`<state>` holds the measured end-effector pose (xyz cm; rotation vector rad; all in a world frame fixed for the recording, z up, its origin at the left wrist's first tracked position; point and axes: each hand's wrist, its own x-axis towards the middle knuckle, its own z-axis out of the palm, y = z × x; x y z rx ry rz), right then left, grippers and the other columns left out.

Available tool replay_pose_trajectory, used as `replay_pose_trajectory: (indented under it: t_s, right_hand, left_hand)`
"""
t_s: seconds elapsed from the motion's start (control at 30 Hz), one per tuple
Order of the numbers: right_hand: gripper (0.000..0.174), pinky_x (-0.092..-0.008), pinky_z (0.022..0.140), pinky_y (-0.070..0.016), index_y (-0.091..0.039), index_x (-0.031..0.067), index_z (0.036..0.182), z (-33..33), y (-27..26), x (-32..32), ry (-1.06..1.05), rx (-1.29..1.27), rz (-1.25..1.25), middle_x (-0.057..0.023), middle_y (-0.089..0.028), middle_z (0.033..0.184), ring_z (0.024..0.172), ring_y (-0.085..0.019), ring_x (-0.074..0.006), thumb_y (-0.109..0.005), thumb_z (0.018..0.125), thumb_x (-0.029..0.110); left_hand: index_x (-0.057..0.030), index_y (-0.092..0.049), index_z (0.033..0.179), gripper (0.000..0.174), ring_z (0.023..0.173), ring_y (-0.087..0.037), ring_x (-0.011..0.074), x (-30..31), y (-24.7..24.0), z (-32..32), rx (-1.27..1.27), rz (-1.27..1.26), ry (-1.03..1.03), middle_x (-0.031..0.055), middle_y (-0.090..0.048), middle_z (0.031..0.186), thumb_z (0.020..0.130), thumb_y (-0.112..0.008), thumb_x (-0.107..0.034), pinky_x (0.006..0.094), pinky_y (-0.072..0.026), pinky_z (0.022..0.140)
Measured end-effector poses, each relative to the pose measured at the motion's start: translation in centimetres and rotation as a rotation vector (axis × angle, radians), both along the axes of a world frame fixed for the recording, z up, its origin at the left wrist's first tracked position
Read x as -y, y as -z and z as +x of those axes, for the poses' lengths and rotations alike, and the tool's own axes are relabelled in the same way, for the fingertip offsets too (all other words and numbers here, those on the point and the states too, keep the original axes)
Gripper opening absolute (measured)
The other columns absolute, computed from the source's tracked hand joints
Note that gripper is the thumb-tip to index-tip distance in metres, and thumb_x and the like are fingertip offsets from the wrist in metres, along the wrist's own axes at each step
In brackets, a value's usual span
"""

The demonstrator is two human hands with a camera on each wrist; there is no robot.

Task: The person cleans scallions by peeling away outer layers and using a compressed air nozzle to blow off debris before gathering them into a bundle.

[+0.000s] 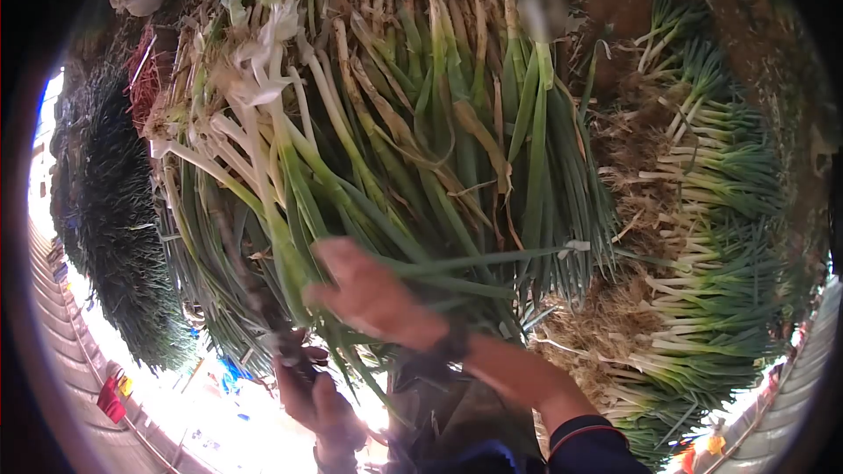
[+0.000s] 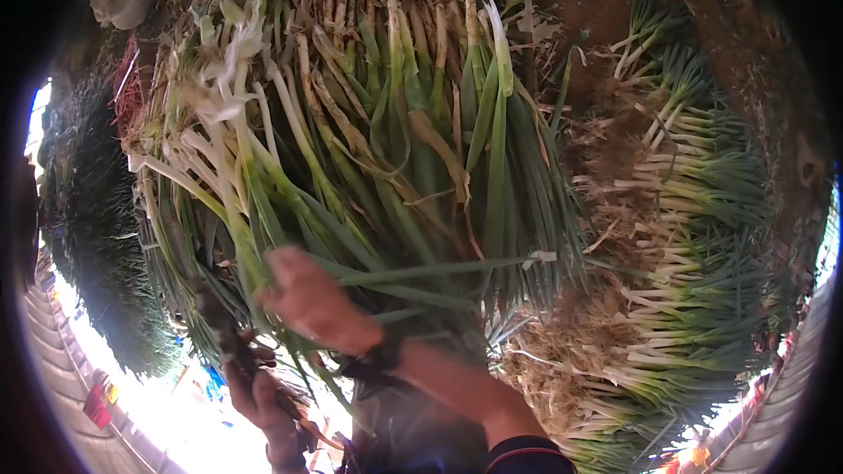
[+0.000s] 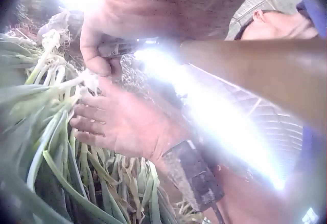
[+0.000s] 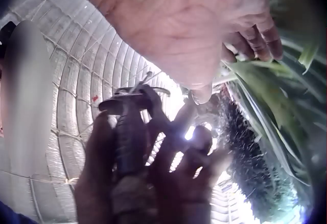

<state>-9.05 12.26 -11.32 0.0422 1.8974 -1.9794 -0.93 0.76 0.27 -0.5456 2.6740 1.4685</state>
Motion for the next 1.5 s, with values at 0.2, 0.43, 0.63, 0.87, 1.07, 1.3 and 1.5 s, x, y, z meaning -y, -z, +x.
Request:
replay_pose_trajectory:
  t_s: [0.2,0.43,0.63,0.87,1.07,1.3,1.5]
  right_hand:
    - [0.061,-0.0507,0.1,-0.0463,-0.053,-0.0077,0.131,-3.9,18.0,-17.6,0.622,-0.085,1.008,-0.0284,-0.061,0.123,0.115,-0.058,-0.0439,-0.07,0.093,0.036]
    - [0.073,-0.0547,0.1,-0.0424,-0.047,-0.0025,0.139,-10.6,21.2,-24.0,0.416,0.206,1.348,-0.0211,-0.053,0.137,0.127,-0.051,-0.0403,-0.077,0.086,0.038]
    - [0.107,-0.0544,0.102,-0.0434,-0.025,-0.0008,0.155,-10.9,22.6,-23.5,0.554,0.025,1.604,-0.0189,-0.052,0.138,0.126,-0.052,-0.0383,-0.086,0.077,0.039]
    - [0.072,-0.0522,0.084,-0.0568,-0.048,-0.0001,0.126,-10.6,22.4,-23.7,0.425,0.441,1.274,-0.0203,-0.068,0.118,0.111,-0.066,-0.039,-0.086,0.074,0.032]
    - [0.046,-0.05,0.086,-0.055,-0.063,-0.0007,0.105,-6.6,20.8,-25.9,0.291,0.349,1.086,-0.025,-0.071,0.104,0.1,-0.069,-0.0396,-0.082,0.074,0.028]
    - [0.045,-0.0374,0.088,-0.0546,-0.064,-0.0028,0.12,4.7,8.8,-30.0,0.332,0.341,0.464,-0.0172,-0.073,0.108,0.098,-0.071,-0.0233,-0.079,0.082,0.016]
    - [0.046,-0.035,0.092,-0.0552,-0.064,-0.0013,0.126,13.7,-2.6,-25.3,0.198,0.635,0.357,-0.0136,-0.074,0.112,0.101,-0.07,-0.0207,-0.079,0.084,0.01]
  left_hand:
    - [0.0159,-0.039,0.147,0.079,0.092,-0.061,0.0207,-1.7,2.7,0.9,0.184,0.026,0.268,0.0194,-0.064,0.119,0.076,-0.058,-0.01,0.0341,-0.0504,0.083]
    - [0.0156,-0.037,0.147,0.087,0.092,-0.064,0.0403,-3.2,4.6,0.9,0.253,-0.008,0.556,0.0292,-0.061,0.11,0.078,-0.079,-0.017,0.044,-0.0532,0.08]
    - [0.0161,-0.036,0.147,0.086,0.095,-0.066,0.045,-4.8,5.2,1.7,0.275,0.029,0.608,0.0329,-0.061,0.115,0.079,-0.079,-0.015,0.0474,-0.0555,0.08]
    - [0.0155,-0.039,0.145,0.086,0.096,-0.066,0.0459,-5.7,5.0,2.6,0.293,0.016,0.66,0.0332,-0.061,0.116,0.081,-0.081,-0.021,0.0475,-0.0558,0.081]
    - [0.0164,-0.04,0.146,0.086,0.095,-0.065,0.0347,-6.1,4.0,2.8,0.355,-0.001,0.56,0.0252,-0.063,0.113,0.078,-0.077,-0.02,0.0409,-0.0532,0.086]
    - [0.0148,-0.041,0.146,0.082,0.095,-0.065,0.0345,-5.9,2.4,3.2,0.312,-0.008,0.546,0.0242,-0.064,0.112,0.08,-0.075,-0.019,0.0406,-0.0528,0.086]
    - [0.0137,-0.041,0.146,0.078,0.094,-0.065,0.0352,-5.9,0.2,4.5,0.409,0.02,0.585,0.0247,-0.064,0.109,0.083,-0.074,-0.019,0.0409,-0.0523,0.085]
